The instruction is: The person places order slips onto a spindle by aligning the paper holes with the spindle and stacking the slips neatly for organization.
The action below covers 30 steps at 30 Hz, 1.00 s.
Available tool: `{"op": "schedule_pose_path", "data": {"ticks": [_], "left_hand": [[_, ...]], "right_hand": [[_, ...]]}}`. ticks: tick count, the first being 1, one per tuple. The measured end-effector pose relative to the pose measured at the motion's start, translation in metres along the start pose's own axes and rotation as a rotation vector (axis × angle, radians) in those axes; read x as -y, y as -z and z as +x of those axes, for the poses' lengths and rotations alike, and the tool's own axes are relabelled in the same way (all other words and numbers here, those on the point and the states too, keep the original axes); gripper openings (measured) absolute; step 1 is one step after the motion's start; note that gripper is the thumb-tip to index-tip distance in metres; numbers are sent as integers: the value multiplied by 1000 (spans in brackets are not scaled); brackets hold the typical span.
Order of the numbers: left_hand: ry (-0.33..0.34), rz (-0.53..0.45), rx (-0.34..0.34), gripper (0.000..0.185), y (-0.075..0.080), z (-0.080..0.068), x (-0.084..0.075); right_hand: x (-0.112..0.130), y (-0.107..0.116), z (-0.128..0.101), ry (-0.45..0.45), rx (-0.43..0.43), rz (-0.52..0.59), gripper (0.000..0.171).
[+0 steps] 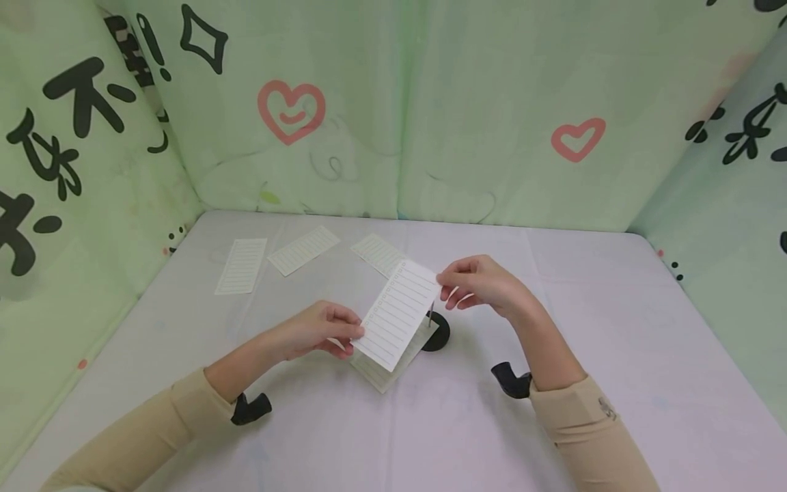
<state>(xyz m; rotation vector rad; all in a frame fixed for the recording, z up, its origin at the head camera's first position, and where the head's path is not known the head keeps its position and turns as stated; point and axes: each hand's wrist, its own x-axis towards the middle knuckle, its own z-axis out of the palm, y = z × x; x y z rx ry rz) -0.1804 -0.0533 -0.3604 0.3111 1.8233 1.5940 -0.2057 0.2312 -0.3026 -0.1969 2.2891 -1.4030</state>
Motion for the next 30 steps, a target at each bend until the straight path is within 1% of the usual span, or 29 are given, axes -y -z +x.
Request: {"op": "schedule_pose_path", "data": {"ticks": [5, 9, 22, 30], "left_hand": [[-23, 13, -4, 18, -1, 1, 2], [-36, 20, -2, 17, -2, 2, 3], [-27, 20, -11, 17, -3, 3, 4], [-21, 30, -17, 17, -4, 7, 8]], "right_hand": [[-1, 2, -2, 25, 37, 3, 29], [-1, 3, -2, 31, 51, 12, 27], [-4, 4, -1, 48, 87, 48, 20], [-5, 3, -1, 69, 113, 59, 17]]}}
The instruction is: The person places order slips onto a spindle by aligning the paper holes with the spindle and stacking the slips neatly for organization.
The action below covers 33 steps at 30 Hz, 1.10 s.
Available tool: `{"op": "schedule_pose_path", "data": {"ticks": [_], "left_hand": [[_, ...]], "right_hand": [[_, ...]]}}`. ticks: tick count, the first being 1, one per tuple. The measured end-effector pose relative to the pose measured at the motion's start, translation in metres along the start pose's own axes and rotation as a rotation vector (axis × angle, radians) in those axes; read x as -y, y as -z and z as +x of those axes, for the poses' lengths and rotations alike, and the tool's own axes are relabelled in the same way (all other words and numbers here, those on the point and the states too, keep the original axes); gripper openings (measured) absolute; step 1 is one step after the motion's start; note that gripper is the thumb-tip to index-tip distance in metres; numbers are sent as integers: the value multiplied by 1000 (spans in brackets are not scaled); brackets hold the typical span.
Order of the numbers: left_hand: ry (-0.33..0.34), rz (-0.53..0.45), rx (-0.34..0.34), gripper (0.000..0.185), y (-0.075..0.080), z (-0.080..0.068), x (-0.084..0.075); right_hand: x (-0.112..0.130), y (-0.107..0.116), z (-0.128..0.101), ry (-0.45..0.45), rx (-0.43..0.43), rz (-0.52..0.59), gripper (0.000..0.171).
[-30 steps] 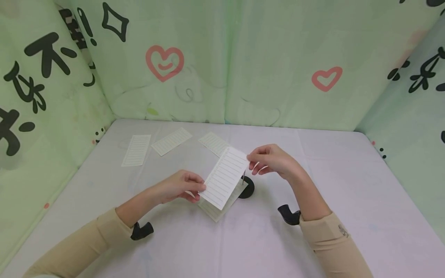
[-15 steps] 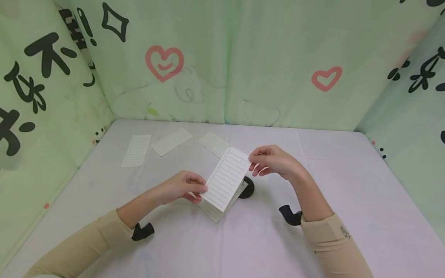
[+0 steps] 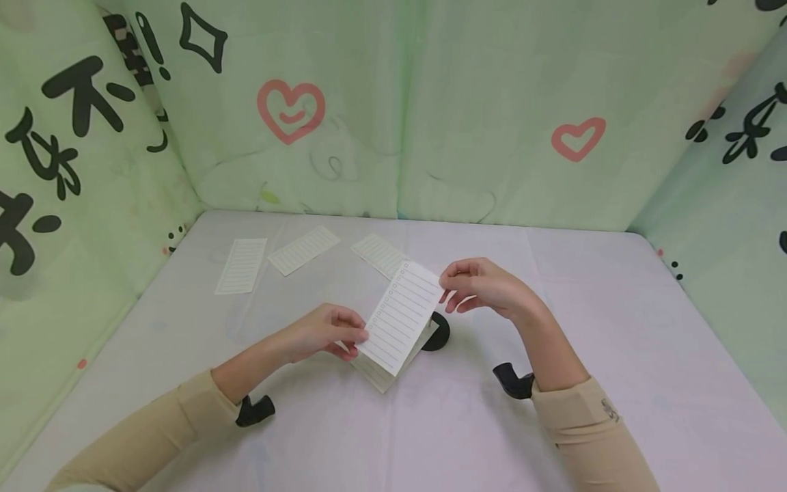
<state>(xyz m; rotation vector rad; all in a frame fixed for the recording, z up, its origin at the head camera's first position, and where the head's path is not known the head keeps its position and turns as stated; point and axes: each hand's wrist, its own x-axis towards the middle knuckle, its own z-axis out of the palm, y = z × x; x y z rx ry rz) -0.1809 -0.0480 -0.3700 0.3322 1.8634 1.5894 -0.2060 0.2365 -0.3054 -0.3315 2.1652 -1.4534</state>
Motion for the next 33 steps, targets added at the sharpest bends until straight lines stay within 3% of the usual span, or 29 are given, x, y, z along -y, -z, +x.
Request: {"op": "schedule_pose_path", "data": {"ticks": [19, 33], "left_hand": [[8, 70, -90, 15, -5, 17, 11], [-12, 84, -103, 14, -4, 19, 12]], "right_hand": [[-1, -1, 2, 5, 12, -6, 13], [-12, 5, 5, -4, 59, 4, 12]]}}
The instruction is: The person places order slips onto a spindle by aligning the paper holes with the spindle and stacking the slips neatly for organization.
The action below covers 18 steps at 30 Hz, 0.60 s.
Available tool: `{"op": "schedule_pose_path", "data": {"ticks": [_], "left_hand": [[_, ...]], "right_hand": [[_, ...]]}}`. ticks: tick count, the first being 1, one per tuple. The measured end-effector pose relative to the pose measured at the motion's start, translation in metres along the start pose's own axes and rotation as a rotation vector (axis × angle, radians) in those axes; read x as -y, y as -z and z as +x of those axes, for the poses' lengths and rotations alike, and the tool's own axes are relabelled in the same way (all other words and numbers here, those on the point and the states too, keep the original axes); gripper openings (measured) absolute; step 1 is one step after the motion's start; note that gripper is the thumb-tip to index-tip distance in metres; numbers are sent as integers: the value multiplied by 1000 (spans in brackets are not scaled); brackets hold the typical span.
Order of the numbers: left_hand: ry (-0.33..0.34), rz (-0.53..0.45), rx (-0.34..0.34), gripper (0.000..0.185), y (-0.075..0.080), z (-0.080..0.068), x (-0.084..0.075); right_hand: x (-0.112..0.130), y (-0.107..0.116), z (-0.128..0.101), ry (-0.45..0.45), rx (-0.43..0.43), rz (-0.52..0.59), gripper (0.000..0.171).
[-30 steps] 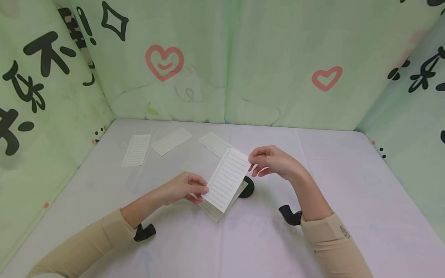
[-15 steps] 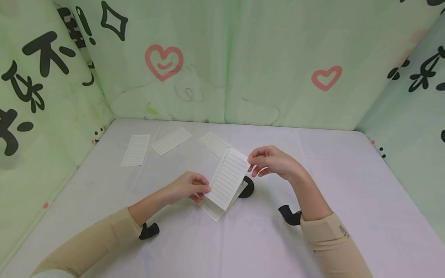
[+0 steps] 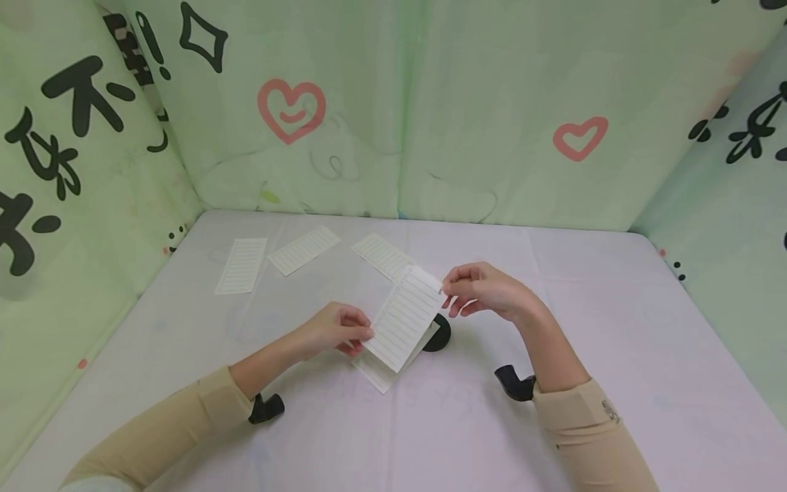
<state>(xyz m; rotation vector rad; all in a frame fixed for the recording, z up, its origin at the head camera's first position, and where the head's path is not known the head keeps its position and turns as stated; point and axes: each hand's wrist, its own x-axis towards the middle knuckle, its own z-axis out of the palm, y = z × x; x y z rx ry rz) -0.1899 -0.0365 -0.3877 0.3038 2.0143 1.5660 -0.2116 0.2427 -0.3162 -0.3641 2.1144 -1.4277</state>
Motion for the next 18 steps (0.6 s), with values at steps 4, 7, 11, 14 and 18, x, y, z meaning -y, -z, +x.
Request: {"op": "schedule_pose_path", "data": {"ticks": [4, 7, 11, 14, 18], "left_hand": [[48, 31, -14, 13, 0, 0, 1], [107, 50, -19, 12, 1, -1, 2], [166, 61, -28, 11, 1, -1, 4], [200, 66, -20, 12, 2, -1, 5], [242, 65, 5, 11, 3, 0, 8]], "right_hand": [[-9, 2, 4, -49, 15, -6, 10], [-16, 2, 8, -90, 36, -19, 13], [-25, 4, 13, -122, 63, -44, 16], [-33, 4, 18, -150, 60, -67, 19], [-43, 4, 25, -195, 56, -102, 20]]}}
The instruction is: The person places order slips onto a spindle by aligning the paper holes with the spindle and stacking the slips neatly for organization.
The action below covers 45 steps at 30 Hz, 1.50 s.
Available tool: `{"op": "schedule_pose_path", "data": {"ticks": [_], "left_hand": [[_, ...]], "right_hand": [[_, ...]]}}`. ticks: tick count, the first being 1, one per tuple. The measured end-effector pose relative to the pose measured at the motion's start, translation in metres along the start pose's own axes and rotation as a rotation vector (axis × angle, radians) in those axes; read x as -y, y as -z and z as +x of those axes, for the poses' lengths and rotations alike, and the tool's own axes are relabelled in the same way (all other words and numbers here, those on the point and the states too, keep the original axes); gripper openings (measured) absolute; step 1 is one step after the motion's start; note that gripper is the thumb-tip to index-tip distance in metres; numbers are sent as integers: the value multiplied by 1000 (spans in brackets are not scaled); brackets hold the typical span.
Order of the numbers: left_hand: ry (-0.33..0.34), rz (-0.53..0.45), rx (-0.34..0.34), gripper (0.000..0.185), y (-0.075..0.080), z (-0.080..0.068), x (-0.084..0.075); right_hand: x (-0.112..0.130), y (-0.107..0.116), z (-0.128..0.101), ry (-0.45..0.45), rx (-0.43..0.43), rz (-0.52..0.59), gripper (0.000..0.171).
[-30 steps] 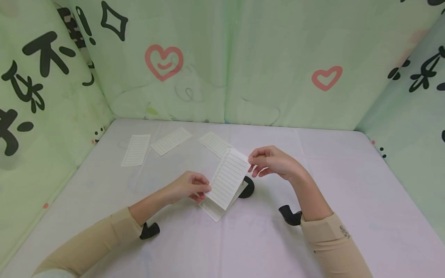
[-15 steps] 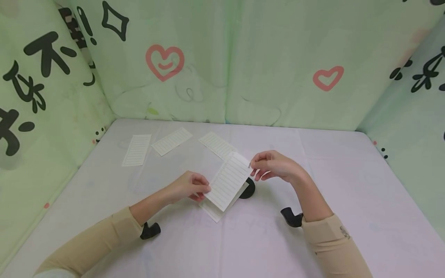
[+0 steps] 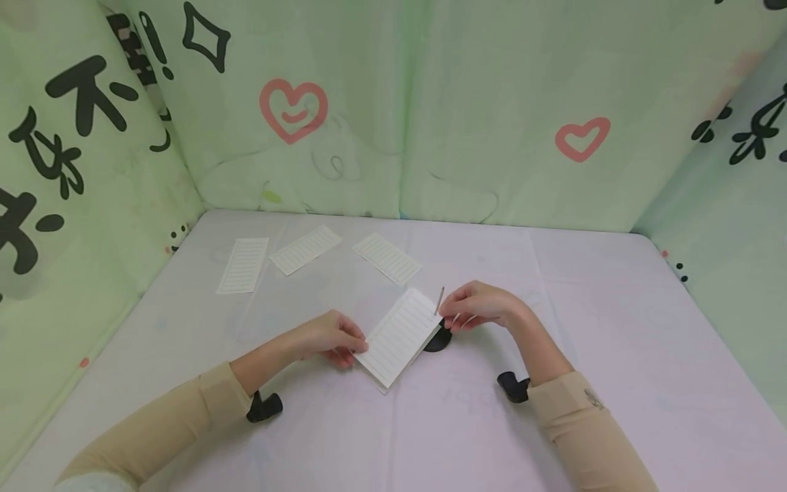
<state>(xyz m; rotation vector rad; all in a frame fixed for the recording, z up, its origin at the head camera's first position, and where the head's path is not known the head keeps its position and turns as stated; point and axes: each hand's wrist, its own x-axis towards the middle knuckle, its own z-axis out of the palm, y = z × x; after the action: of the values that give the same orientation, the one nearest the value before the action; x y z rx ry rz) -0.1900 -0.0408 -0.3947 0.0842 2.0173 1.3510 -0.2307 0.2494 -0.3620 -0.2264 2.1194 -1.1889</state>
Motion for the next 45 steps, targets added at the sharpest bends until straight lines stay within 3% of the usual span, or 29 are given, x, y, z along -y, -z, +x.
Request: {"op": "schedule_pose_path", "data": {"ticks": [11, 26, 34, 45], "left_hand": [[93, -16, 25, 10, 2, 7, 4], [132, 101, -14, 6, -4, 11, 4], [125, 143, -29, 8, -5, 10, 3], [84, 168, -13, 8, -3, 8, 4]], "right_hand": [[-5, -7, 13, -130, -17, -74, 22], [-7, -13, 18, -145, -38, -189, 21], [-3, -17, 18, -167, -80, -235, 22], [-3, -17, 18, -199, -88, -221, 22]]}}
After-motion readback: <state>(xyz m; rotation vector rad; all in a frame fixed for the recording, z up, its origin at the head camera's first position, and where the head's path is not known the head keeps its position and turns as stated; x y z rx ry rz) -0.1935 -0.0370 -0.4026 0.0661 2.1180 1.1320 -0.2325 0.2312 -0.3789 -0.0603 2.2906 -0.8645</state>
